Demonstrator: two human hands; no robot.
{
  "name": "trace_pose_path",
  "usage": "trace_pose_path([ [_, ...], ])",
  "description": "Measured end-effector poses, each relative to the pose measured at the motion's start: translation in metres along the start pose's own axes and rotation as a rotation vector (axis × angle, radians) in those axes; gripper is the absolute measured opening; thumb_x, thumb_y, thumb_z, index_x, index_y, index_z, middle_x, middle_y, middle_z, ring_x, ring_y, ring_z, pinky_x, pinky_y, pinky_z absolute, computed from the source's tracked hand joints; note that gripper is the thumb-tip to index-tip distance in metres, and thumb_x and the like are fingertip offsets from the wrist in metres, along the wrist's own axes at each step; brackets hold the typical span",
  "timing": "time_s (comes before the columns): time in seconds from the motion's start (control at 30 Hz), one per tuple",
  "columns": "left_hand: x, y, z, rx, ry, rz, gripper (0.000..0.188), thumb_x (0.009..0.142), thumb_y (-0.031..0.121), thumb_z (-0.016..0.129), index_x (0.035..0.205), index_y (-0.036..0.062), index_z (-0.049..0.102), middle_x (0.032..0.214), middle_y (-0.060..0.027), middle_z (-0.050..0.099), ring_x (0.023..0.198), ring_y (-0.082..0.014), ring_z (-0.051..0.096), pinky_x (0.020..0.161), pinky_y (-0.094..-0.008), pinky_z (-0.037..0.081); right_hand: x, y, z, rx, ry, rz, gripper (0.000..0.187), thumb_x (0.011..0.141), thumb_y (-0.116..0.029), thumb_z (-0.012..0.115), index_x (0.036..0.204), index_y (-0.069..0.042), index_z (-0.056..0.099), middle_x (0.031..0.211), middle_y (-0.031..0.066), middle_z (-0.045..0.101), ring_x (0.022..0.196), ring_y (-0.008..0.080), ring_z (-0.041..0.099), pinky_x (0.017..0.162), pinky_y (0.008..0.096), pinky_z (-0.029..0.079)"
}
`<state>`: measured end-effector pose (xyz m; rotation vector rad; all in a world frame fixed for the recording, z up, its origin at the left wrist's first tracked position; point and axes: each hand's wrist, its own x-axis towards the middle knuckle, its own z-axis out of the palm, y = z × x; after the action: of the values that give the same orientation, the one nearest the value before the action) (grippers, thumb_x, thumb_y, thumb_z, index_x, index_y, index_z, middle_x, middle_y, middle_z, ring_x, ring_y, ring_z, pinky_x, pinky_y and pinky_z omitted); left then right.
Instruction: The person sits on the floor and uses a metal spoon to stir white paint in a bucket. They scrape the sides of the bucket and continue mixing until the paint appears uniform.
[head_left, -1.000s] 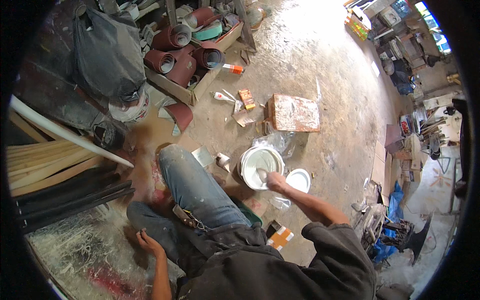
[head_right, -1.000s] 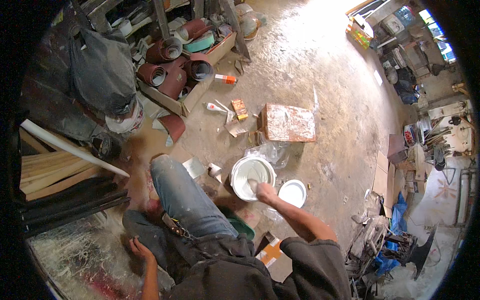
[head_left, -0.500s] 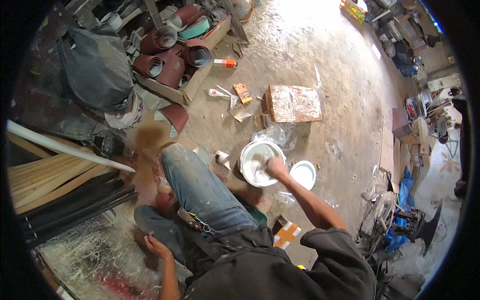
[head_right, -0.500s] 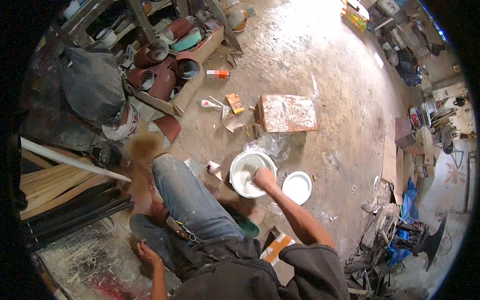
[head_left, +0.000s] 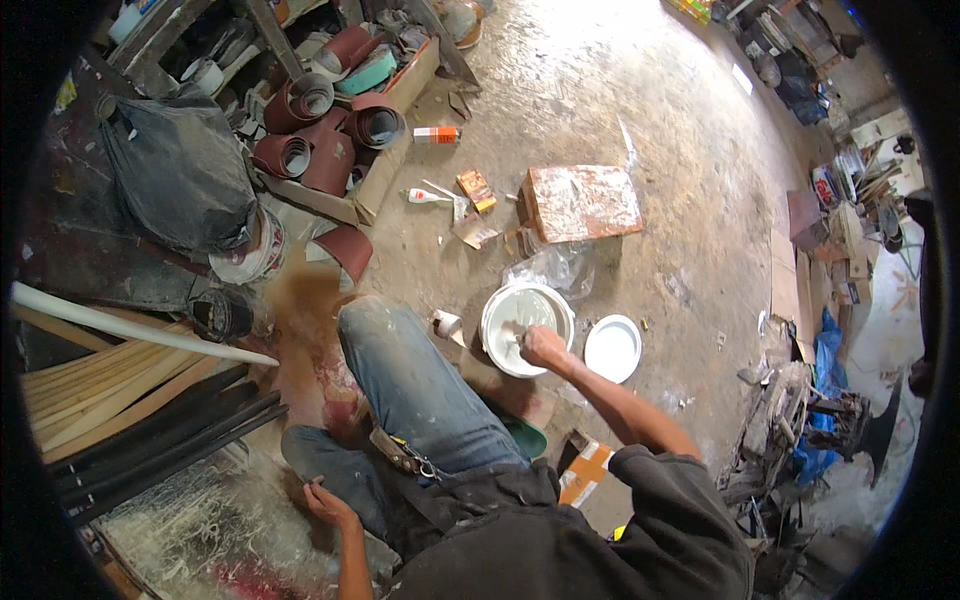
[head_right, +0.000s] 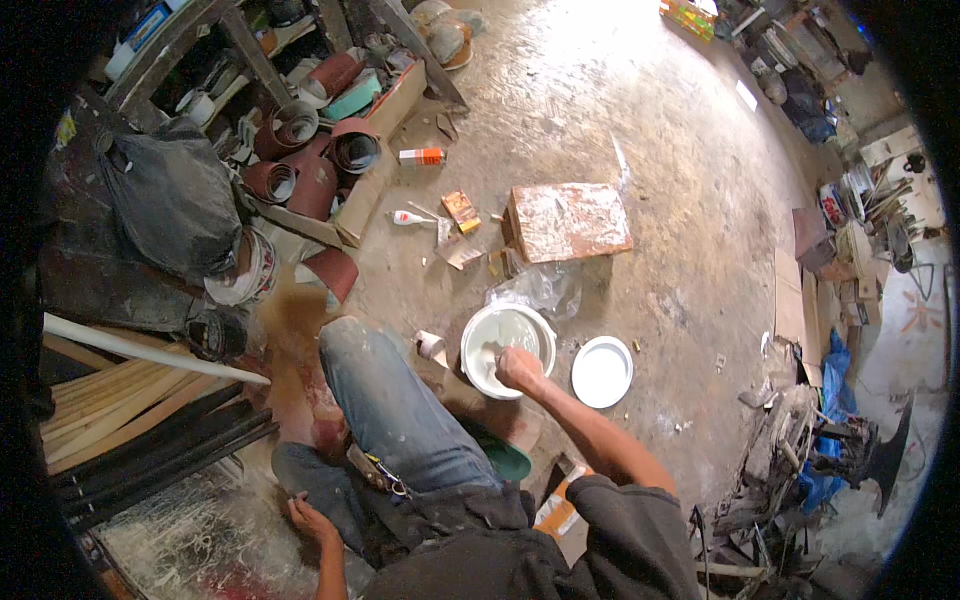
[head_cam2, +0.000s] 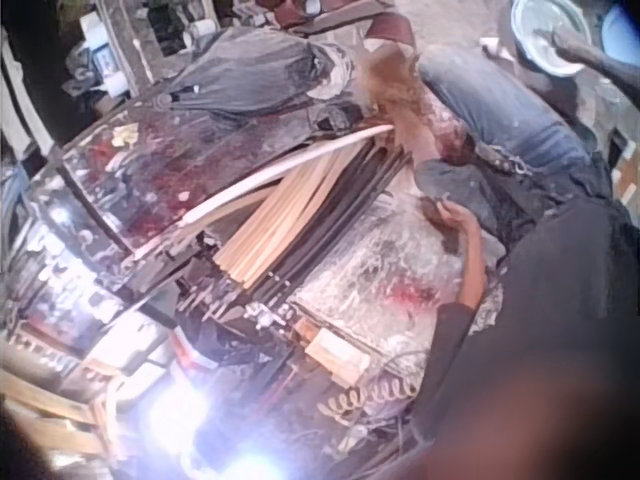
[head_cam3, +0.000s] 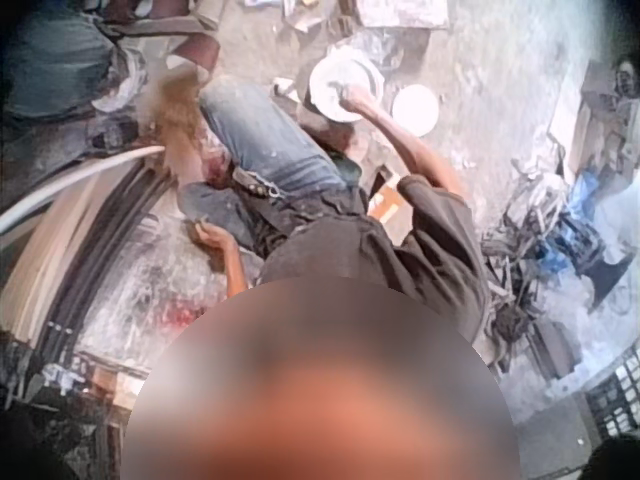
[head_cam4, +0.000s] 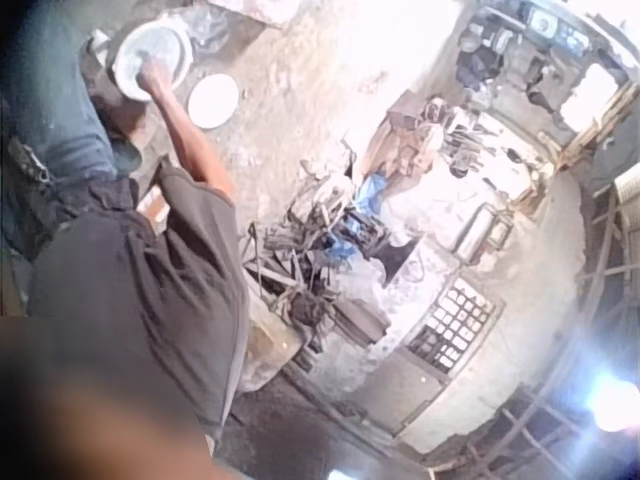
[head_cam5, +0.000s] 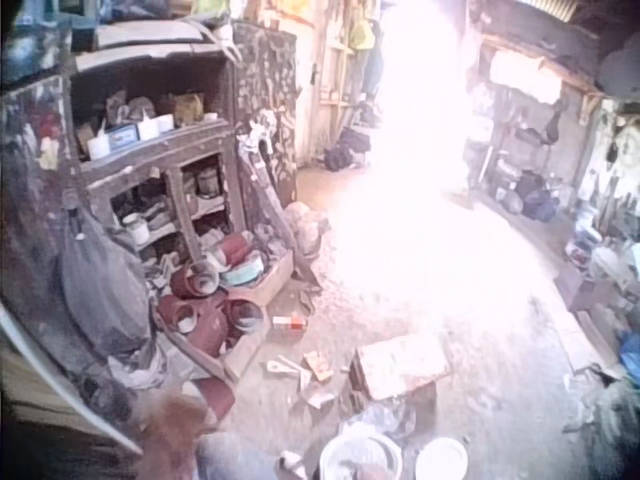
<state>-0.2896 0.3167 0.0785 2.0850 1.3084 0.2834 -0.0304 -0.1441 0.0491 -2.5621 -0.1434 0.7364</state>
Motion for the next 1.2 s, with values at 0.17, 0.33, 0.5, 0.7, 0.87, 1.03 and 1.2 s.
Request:
trace_pose_path([
  [0.17, -0.005, -0.005, -0.001, 0.064, 0.068, 0.009, 0.042, 0.096, 0.029, 0.037, 0.094, -0.0025, 0.064, 0.100, -0.0184, 0.060, 0.091, -0.0330, 0.055, 0.085, -0.0407, 0.040, -0.020, -0.013, -0.042, -0.119, 0.134, 0.317, 0.032, 0.087, -0.018, 0.051, 0.073, 0.005, 0.067, 0.073, 0.0303, 0.061, 0.073, 0.0455, 0.063, 0.066, 0.0500, 0.051],
  [0.33, -0.003, -0.007, -0.004, 0.016, 0.057, 0.045, 0.044, 0.096, 0.032, 0.037, 0.097, -0.0007, 0.065, 0.101, -0.0192, 0.060, 0.091, -0.0330, 0.056, 0.083, -0.0400, 0.041, 0.012, -0.022, -0.042, -0.306, -0.077, 0.149, 0.023, 0.080, -0.017, 0.054, 0.084, -0.001, 0.070, 0.086, 0.0242, 0.066, 0.082, 0.0381, 0.067, 0.071, 0.0454, 0.054],
  [0.5, -0.004, -0.021, -0.001, -0.070, 0.103, -0.025, 0.045, 0.096, 0.034, 0.036, 0.095, -0.0013, 0.065, 0.100, -0.0190, 0.060, 0.089, -0.0333, 0.055, 0.083, -0.0400, 0.040, 0.025, 0.027, -0.066, -0.216, -0.073, 0.370, 0.034, 0.079, -0.032, 0.057, 0.094, -0.005, 0.071, 0.099, 0.0179, 0.069, 0.092, 0.0328, 0.067, 0.078, 0.0425, 0.054],
  [0.7, 0.006, -0.030, 0.000, -0.033, 0.106, 0.083, 0.046, 0.096, 0.034, 0.037, 0.093, -0.0028, 0.064, 0.101, -0.0186, 0.059, 0.089, -0.0319, 0.054, 0.084, -0.0398, 0.040, 0.043, -0.016, 0.000, 0.024, 0.283, 0.469, 0.021, 0.074, -0.018, 0.060, 0.081, -0.002, 0.071, 0.086, 0.0227, 0.068, 0.086, 0.0368, 0.068, 0.077, 0.0444, 0.054],
  [0.87, 0.009, -0.032, -0.003, -0.096, 0.108, -0.048, 0.047, 0.096, 0.035, 0.037, 0.093, -0.0035, 0.065, 0.104, -0.0197, 0.060, 0.095, -0.0334, 0.054, 0.088, -0.0416, 0.038, 0.021, -0.015, 0.001, 1.012, -0.031, 0.929, 0.018, 0.085, -0.014, 0.052, 0.087, -0.003, 0.066, 0.068, 0.0088, 0.062, 0.057, 0.0184, 0.058, 0.047, 0.0354, 0.050],
  [1.03, 0.011, -0.028, -0.003, 0.117, 0.096, -0.012, 0.051, 0.097, 0.035, 0.031, 0.095, -0.0015, 0.066, 0.114, -0.0209, 0.059, 0.107, -0.0354, 0.054, 0.099, -0.0465, 0.038, 0.029, 0.011, -0.014, 2.206, -0.675, 0.845, 0.027, 0.097, -0.012, 0.045, 0.070, -0.009, 0.044, 0.050, -0.0056, 0.031, 0.039, 0.0071, 0.027, 0.036, 0.0194, 0.027],
  [1.2, 0.008, -0.022, 0.000, -0.013, 0.153, -0.032, 0.047, 0.097, 0.030, 0.035, 0.094, -0.0053, 0.065, 0.100, -0.0237, 0.059, 0.092, -0.0361, 0.054, 0.085, -0.0422, 0.040, 0.035, 0.004, -0.005, 1.040, -0.659, 0.753, 0.020, 0.092, -0.018, 0.053, 0.083, -0.003, 0.062, 0.048, -0.0049, 0.031, 0.037, 0.0092, 0.025, 0.035, 0.0265, 0.022],
])
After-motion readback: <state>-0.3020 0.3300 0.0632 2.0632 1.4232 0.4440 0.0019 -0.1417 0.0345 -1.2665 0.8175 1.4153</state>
